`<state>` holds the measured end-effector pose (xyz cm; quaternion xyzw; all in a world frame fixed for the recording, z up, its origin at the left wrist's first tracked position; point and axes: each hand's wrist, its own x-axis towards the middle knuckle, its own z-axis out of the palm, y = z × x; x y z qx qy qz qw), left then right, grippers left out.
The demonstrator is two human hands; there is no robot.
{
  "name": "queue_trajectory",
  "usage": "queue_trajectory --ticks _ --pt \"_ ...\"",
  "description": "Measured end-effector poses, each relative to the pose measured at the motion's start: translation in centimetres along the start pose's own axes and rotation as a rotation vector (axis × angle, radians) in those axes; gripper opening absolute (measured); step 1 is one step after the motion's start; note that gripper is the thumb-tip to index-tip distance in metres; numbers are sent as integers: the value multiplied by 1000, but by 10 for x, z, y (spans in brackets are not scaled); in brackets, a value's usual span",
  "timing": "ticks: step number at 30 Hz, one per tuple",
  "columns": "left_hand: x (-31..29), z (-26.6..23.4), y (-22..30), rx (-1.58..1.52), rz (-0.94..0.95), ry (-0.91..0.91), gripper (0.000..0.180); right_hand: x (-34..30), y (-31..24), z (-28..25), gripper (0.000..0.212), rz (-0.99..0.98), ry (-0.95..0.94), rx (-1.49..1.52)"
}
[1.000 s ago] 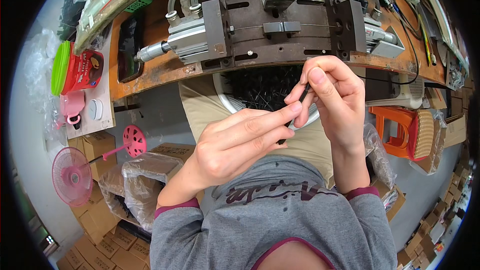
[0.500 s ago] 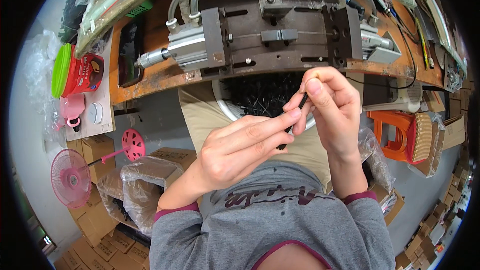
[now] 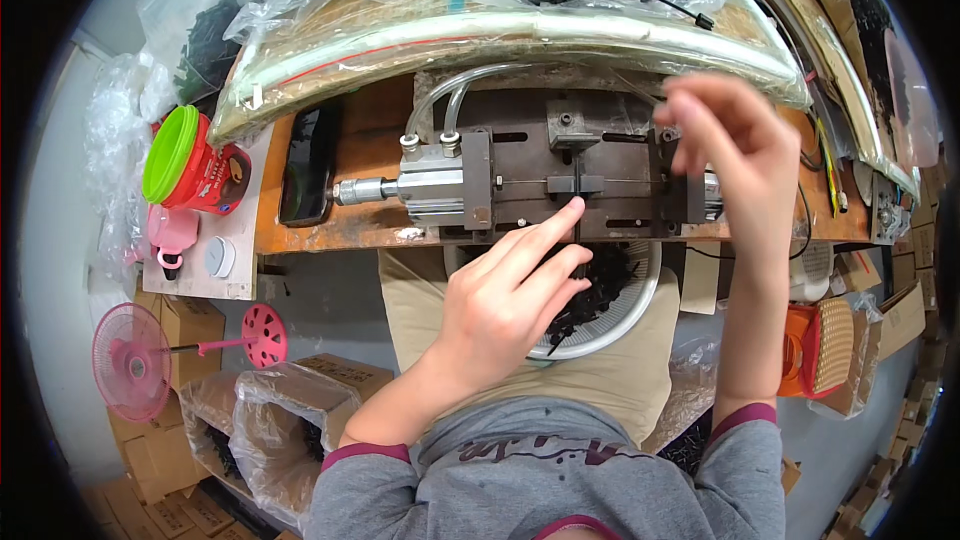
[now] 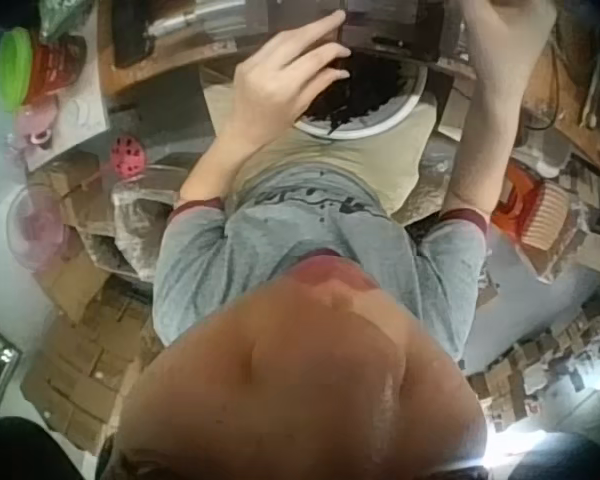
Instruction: Assembling small black plastic components using a pneumatic jig.
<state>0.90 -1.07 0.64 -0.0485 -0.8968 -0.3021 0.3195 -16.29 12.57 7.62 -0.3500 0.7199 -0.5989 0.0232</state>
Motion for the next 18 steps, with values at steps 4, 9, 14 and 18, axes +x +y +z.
queue_trajectory --ticks 4,9,14,18 --pt "0 19 -6 138 13 -45 27 69 0 -1 22 -372 21 -450" --pt "5 29 -8 273 9 -89 27 137 -4 26 34 -611 -243 -958" --pt "12 23 -8 284 -19 -122 27 167 -17 51 37 -295 -623 -1140" --pt "13 24 -7 272 -30 -113 27 183 -10 56 37 -280 -673 -1154"
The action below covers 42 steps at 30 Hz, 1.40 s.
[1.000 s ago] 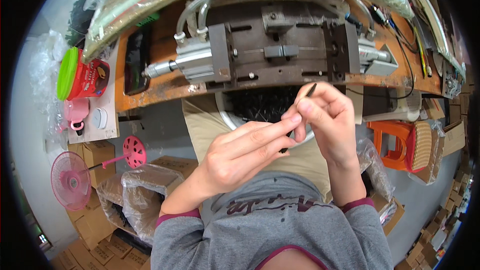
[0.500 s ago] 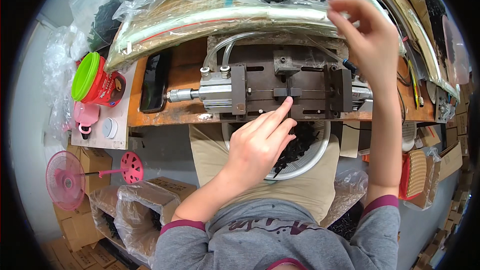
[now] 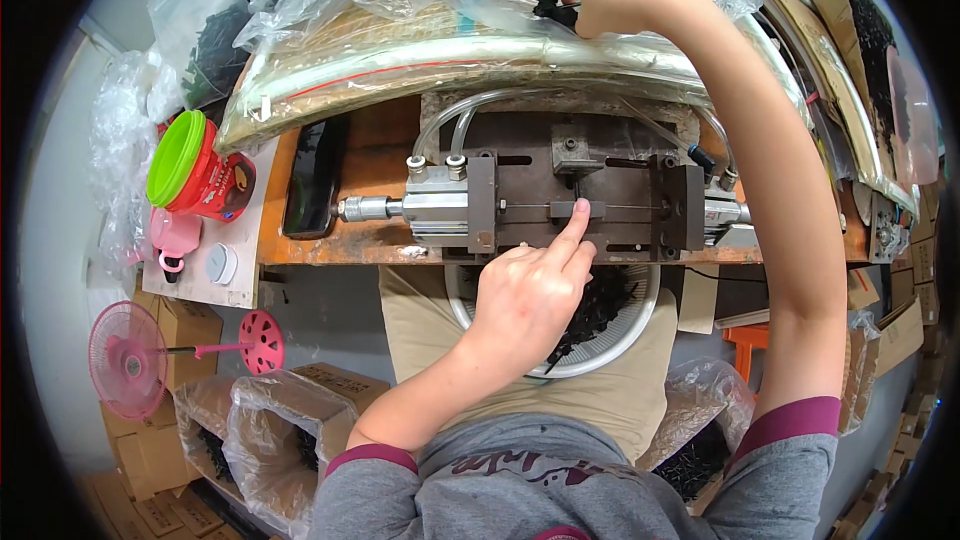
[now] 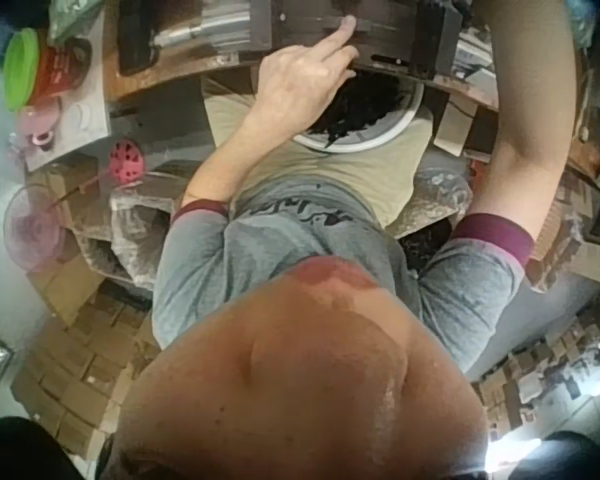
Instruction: Assembling small black plastic components using a pneumatic jig.
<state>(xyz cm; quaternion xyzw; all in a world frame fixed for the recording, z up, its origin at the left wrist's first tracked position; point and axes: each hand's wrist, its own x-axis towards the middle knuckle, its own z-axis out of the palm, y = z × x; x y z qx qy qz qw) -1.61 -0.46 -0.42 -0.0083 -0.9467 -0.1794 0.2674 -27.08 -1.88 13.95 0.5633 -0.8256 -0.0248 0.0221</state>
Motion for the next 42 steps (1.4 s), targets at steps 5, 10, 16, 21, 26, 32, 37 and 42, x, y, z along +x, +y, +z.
queue_trajectory --ticks 5,10,16,21,26,32,37,42 --pt "3 6 -1 -38 13 11 27 16 49 37 21 -149 221 -24" --pt "-2 3 -3 -29 -21 5 25 -18 12 7 25 -34 300 187" --pt "-2 1 -4 -52 -20 -16 25 -55 6 14 9 -32 690 497" --pt "-2 0 -5 -64 -11 -17 24 -44 25 17 18 119 551 388" --pt "-2 -3 -5 -71 -6 -27 23 -16 37 27 25 16 509 80" --pt "-12 -22 2 -243 44 -54 26 -34 37 14 25 210 554 450" --pt "-10 -36 7 -463 -33 15 39 -82 -23 14 12 -28 850 318" --pt "-2 -42 2 -700 -193 334 45 -133 -63 55 32 -372 1004 333"
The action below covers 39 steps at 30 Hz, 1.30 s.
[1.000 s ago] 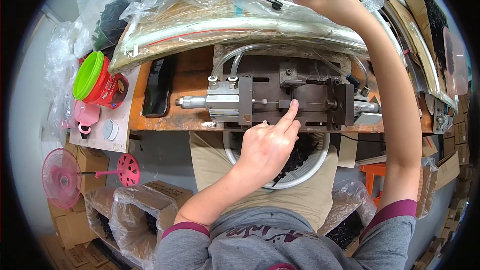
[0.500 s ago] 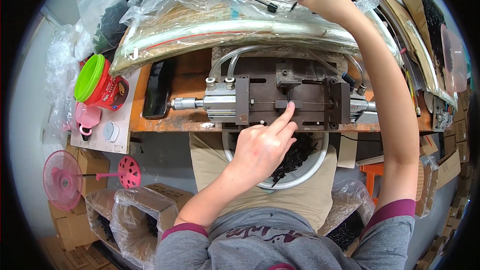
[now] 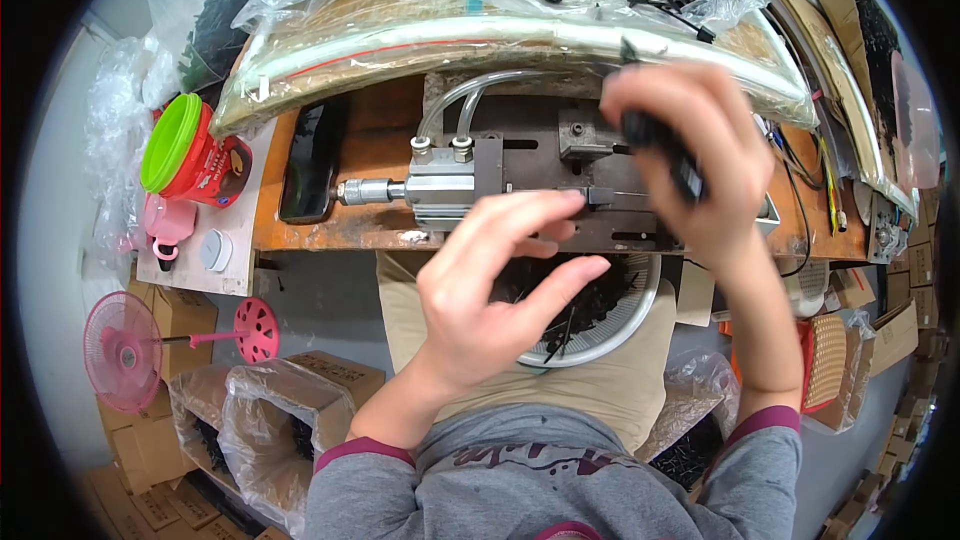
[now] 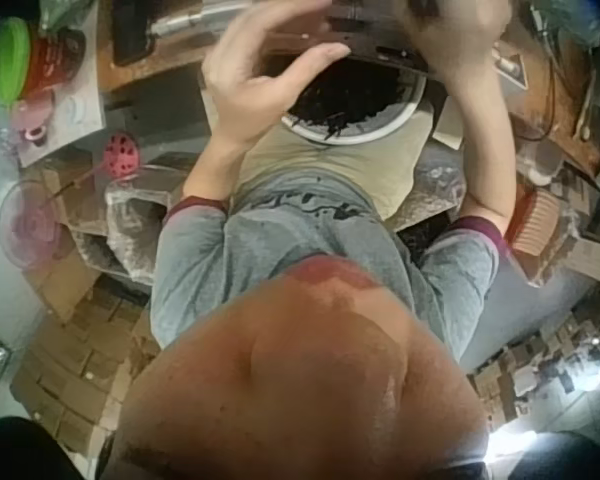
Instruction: Assembling small black plastic components using a pneumatic jig.
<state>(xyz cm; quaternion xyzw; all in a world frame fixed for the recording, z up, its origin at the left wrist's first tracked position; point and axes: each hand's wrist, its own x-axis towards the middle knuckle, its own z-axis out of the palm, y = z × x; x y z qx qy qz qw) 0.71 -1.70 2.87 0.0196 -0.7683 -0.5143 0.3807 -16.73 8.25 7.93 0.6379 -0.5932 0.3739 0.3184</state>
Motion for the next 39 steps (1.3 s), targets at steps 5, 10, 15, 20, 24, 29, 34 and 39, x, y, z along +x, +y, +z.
queue_trajectory --ticks 5,10,15,20,24,29,34,39 --pt "-1 8 -4 -119 -8 -29 43 -49 -39 5 33 154 -39 195" --pt "-6 15 -5 -38 -4 -83 36 -75 -54 5 37 308 -19 112" --pt "-15 11 -9 148 90 -32 37 -75 -59 8 28 384 2 48" --pt "-30 16 -10 102 191 29 28 -86 -68 8 18 580 106 98" --pt "-43 16 -9 112 288 104 17 -95 -65 6 13 637 153 279" --pt "-61 3 5 148 308 174 11 -108 -44 12 13 631 244 488" --pt "-71 -19 16 204 318 174 18 -80 -70 1 29 665 182 411" --pt "-83 -35 30 407 378 248 18 -40 -110 24 28 746 249 437"
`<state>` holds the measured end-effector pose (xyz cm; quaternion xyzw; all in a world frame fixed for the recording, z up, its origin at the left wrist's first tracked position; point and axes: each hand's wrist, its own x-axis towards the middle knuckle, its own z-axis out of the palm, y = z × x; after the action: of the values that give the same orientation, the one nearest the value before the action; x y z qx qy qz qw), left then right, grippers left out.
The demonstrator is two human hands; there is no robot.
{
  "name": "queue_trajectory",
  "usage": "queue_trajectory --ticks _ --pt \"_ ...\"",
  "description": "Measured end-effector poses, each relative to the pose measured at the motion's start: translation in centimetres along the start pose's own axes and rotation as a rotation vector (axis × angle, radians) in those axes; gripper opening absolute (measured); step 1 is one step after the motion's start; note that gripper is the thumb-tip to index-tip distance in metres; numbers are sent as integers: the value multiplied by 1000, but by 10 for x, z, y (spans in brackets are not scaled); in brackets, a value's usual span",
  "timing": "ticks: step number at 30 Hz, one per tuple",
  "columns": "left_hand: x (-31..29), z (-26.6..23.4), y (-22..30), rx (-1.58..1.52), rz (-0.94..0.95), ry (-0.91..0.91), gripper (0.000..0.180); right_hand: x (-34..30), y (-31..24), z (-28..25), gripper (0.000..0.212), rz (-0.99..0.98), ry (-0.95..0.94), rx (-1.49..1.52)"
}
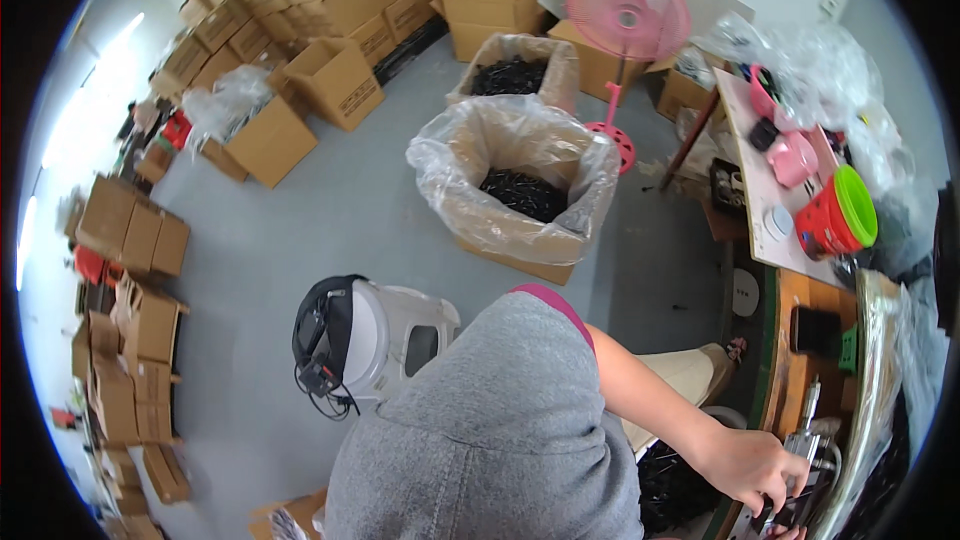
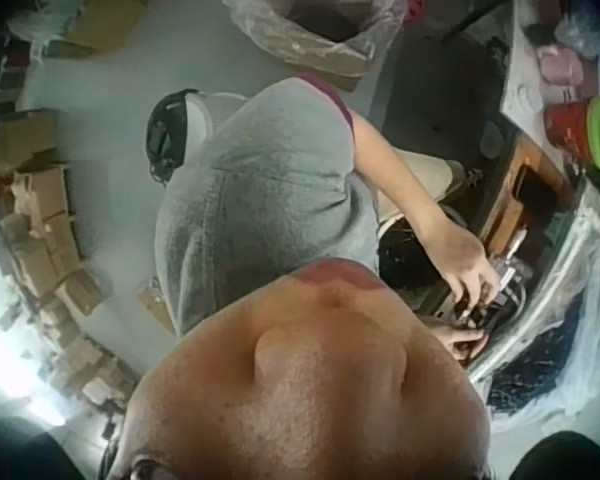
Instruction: Assembling small black plastic components using a pneumatic jig.
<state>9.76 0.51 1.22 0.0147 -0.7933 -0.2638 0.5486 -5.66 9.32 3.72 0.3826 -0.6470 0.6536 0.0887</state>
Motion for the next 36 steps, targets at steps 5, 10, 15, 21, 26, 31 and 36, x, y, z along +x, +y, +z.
queue_trajectory --ticks 5,10,15,21,26,31,36 --pt "2 -17 11 127 -15 -8 17 14 -2 17 28 -105 -98 92" --pt "0 -20 1 146 29 45 15 12 -22 32 30 -88 -116 116" --pt "-1 -24 8 187 -1 26 14 19 -22 30 27 -110 -190 198" --pt "-1 -29 20 145 110 42 17 16 -19 20 28 -242 -132 188" --pt "-10 -38 21 19 -39 -1 18 4 -8 14 19 -156 -135 126" --pt "-7 -26 -3 -42 -117 -45 21 -8 12 -13 20 -49 -1 -72" --pt "11 5 -15 -112 -125 -142 26 -11 9 -34 20 85 102 -42"
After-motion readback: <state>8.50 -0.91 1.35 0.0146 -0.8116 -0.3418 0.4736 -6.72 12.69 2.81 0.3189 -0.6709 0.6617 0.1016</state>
